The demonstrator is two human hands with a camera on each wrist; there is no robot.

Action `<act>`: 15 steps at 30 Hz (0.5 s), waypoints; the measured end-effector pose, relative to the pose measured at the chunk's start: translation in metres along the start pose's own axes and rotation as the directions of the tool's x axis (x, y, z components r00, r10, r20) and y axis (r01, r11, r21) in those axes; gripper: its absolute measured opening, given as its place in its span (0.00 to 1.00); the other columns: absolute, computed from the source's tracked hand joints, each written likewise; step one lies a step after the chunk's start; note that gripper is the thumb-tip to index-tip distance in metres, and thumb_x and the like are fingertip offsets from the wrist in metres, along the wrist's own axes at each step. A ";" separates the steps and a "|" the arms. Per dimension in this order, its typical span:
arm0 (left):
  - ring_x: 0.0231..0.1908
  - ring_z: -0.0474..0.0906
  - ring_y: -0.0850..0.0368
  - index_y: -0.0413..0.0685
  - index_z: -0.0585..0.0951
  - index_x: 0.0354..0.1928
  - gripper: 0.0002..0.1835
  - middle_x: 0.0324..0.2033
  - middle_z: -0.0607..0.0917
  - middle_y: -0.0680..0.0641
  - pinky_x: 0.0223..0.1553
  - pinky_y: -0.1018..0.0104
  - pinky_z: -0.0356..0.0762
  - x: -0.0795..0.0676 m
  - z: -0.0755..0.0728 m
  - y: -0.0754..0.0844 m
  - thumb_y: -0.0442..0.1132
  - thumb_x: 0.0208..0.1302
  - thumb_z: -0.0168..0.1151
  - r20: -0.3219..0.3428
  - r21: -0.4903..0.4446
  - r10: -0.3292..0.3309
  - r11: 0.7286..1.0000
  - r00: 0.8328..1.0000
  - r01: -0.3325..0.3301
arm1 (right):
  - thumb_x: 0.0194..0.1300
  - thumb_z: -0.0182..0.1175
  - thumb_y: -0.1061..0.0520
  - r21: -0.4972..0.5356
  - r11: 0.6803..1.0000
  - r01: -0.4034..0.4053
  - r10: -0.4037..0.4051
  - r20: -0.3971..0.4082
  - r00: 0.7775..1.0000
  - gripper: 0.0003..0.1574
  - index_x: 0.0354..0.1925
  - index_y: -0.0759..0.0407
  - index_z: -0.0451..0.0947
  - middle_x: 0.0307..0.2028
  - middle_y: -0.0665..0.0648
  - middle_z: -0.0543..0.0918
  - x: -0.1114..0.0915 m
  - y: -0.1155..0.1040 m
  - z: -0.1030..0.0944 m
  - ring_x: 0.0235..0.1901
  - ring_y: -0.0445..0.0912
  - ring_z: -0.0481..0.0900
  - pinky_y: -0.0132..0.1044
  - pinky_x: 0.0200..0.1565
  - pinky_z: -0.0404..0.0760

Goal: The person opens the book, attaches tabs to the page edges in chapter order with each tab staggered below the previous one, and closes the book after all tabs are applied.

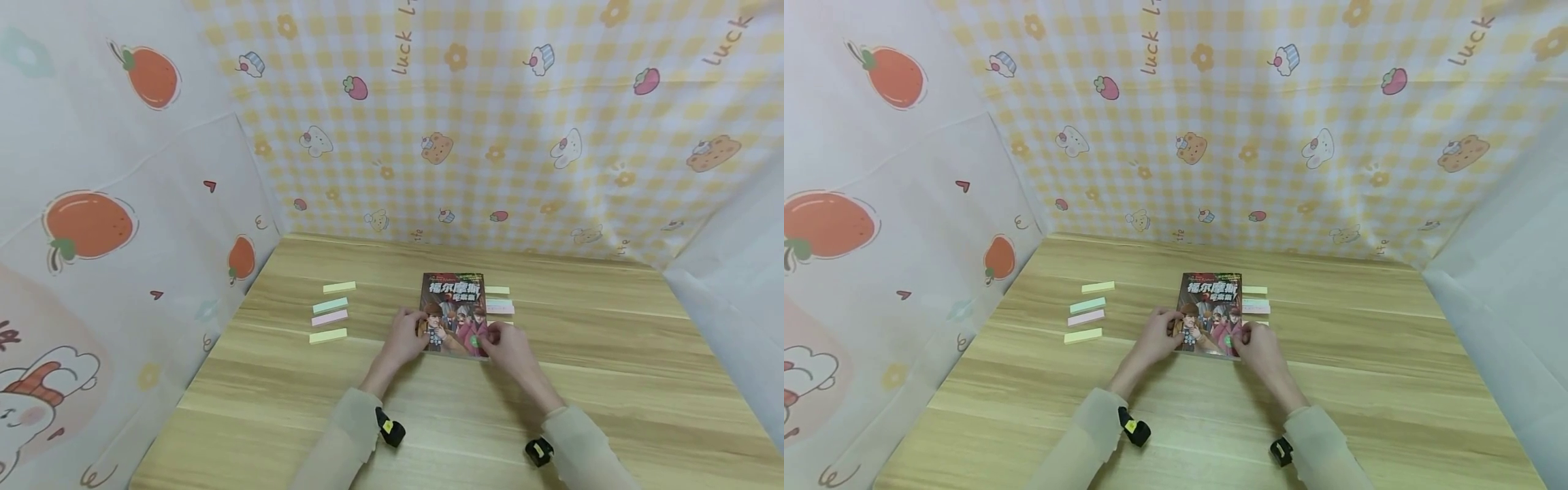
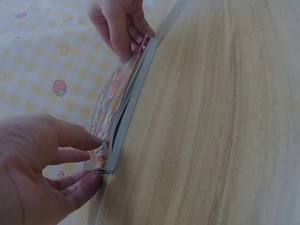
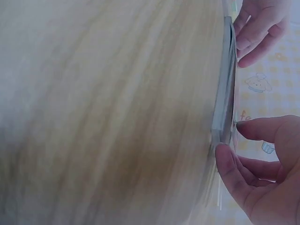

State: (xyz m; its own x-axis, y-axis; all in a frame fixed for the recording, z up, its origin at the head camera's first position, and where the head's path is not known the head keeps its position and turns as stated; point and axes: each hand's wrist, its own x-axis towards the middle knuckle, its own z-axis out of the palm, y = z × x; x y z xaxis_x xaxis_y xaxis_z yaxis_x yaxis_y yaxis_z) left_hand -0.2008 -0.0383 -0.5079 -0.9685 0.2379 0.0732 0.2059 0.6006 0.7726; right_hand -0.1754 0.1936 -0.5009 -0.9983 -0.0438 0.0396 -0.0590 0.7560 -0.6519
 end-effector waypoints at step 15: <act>0.61 0.73 0.37 0.36 0.76 0.64 0.23 0.61 0.76 0.34 0.63 0.44 0.71 -0.006 -0.017 0.018 0.36 0.69 0.62 -0.054 0.193 0.131 0.974 0.990 -0.119 | 0.64 0.70 0.54 -0.086 0.986 0.145 -0.153 -0.097 0.983 0.27 0.55 0.71 0.77 0.42 0.69 0.82 -0.008 -0.006 -0.025 0.36 0.57 0.84 0.49 0.37 0.86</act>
State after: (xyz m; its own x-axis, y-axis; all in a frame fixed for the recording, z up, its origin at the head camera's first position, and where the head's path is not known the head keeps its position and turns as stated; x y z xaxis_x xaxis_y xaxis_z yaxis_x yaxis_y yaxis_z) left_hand -0.1935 -0.0425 -0.4839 -0.9392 0.2730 0.2082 0.3426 0.7038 0.6223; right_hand -0.1671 0.2060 -0.4782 -0.9725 -0.0954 0.2125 -0.2029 0.7949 -0.5719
